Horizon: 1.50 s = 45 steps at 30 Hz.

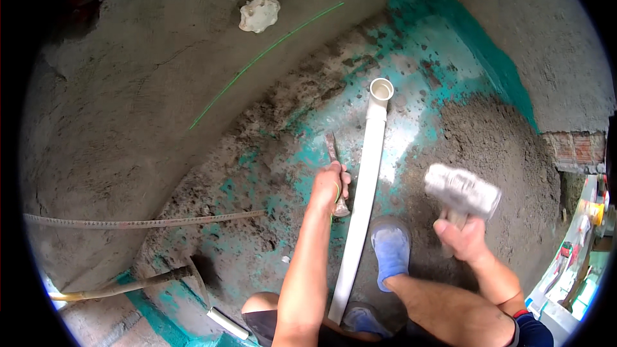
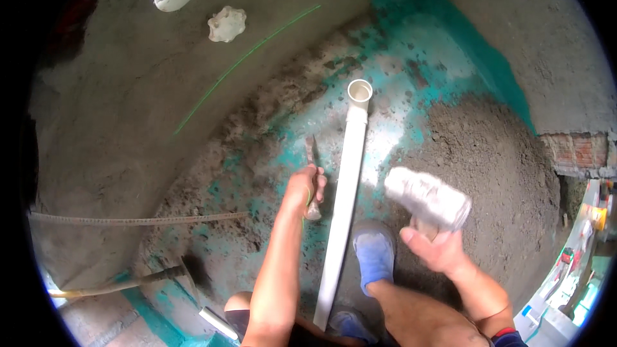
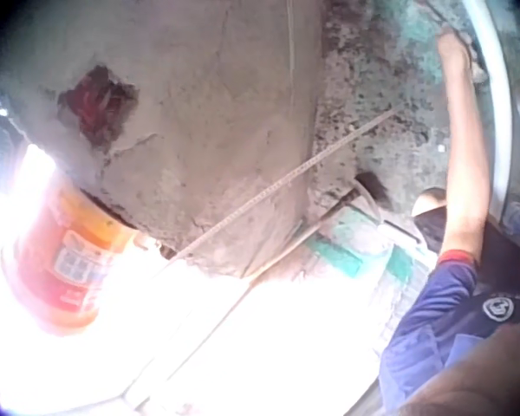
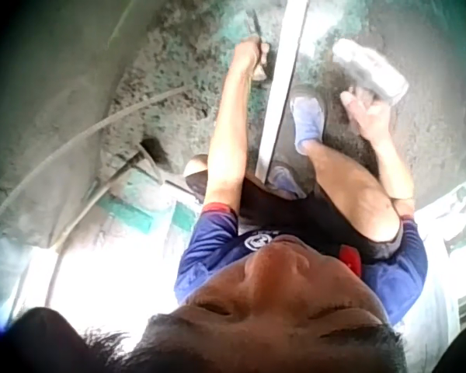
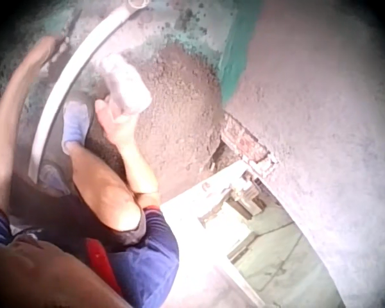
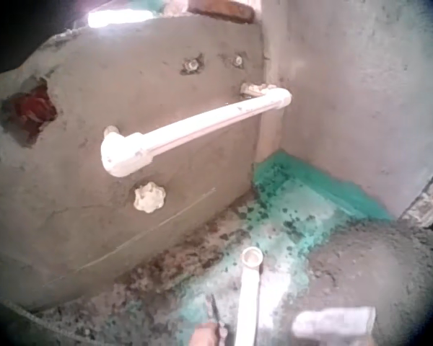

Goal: The person installs a PVC pipe into a wall by using a hammer and a chisel to chip away concrete and soil, positioning the pipe, and checking measurements with a tape measure.

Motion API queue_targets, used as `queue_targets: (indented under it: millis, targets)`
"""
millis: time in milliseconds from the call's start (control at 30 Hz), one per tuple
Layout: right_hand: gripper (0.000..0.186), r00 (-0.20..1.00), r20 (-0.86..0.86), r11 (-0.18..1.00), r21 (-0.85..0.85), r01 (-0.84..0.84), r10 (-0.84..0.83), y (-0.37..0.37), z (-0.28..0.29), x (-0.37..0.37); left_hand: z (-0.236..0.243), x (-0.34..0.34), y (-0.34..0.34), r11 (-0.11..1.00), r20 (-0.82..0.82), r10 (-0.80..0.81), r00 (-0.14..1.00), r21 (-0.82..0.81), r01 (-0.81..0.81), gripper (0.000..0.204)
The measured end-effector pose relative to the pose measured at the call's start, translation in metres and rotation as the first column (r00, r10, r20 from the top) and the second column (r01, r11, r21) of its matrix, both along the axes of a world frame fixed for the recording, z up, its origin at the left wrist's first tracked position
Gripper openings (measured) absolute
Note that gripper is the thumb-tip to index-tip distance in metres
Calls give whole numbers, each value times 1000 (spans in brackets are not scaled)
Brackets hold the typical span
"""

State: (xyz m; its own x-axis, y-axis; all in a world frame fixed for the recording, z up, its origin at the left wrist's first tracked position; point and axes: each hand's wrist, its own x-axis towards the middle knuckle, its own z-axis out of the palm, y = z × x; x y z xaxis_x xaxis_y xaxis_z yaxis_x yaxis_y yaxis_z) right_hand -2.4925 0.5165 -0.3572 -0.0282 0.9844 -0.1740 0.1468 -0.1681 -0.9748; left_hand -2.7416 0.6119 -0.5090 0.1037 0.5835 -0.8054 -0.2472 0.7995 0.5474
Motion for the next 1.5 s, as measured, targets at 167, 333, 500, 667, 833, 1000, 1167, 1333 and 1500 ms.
queue_targets:
  millis: [167, 333, 500, 667, 833, 1000, 1167, 1333, 1500]
  targets:
    - [36, 713, 560, 816, 109, -568, 422, -10, -2, -3, 9, 3, 6, 979, 161, 192, 968, -92, -179, 20]
    - [32, 758, 455, 802, 141, -580, 468, 6, -10, -24, 17, 8, 28, 956, 294, 283, 913, -165, -243, 18]
    - [45, 693, 579, 549, 441, -709, 429, 16, -11, -39, 21, 5, 31, 939, 315, 325, 892, -216, -266, 16]
    - [35, 502, 758, 712, 71, -699, 417, 35, -29, -45, 28, 6, 41, 945, 320, 307, 896, -214, -248, 16]
    - [35, 608, 662, 669, 211, -713, 439, 30, -39, -52, 33, 5, 40, 948, 271, 291, 918, -210, -239, 15]
    - [37, 633, 646, 673, 240, -699, 427, 25, -33, -57, 28, -1, 38, 953, 311, 283, 907, -193, -232, 14]
    - [37, 546, 745, 760, 82, -645, 383, 31, -48, -53, 26, 5, 29, 972, 291, 231, 928, -102, -210, 13]
    - [34, 656, 602, 612, 324, -721, 455, 15, -40, -52, 18, -3, 27, 971, 306, 231, 924, -126, -201, 13]
    - [31, 545, 749, 682, 173, -711, 378, 24, -41, -51, 18, -2, 33, 969, 306, 240, 921, -129, -210, 14]
